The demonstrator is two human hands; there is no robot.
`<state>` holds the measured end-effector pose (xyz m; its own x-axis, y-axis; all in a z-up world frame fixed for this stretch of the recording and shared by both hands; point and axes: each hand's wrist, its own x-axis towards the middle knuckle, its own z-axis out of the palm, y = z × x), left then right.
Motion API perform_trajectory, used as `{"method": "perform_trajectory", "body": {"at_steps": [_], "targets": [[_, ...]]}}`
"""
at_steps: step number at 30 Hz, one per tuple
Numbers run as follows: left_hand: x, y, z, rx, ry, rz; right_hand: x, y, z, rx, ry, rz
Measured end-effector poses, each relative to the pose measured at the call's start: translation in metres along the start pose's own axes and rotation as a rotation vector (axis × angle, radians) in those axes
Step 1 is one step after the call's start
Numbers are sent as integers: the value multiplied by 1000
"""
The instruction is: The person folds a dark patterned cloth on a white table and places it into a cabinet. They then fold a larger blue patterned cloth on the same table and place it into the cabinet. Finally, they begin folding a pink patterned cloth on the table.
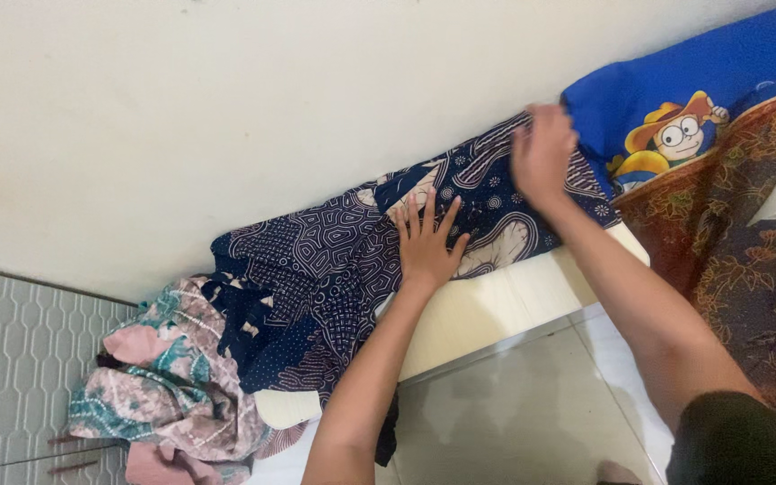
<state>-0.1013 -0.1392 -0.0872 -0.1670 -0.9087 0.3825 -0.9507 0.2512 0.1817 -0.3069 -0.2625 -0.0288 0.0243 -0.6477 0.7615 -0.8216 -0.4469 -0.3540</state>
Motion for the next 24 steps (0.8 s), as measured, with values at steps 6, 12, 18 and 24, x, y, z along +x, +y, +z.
{"method": "perform_trajectory", "body": {"at_steps": [6, 12, 18, 24], "targets": [[2, 0, -4, 74, -223, -57, -58, -69, 3, -134, -496, -327], [2, -3, 4, 11, -99, -50, -62, -18, 18, -121, -550, -142], [-4, -10, -2, 46, -162, -129, -51, 15, 16, -204, -497, 23], [-38, -32, -25, 134, -216, -102, -52, 24, 17, -159, -521, 44]]}}
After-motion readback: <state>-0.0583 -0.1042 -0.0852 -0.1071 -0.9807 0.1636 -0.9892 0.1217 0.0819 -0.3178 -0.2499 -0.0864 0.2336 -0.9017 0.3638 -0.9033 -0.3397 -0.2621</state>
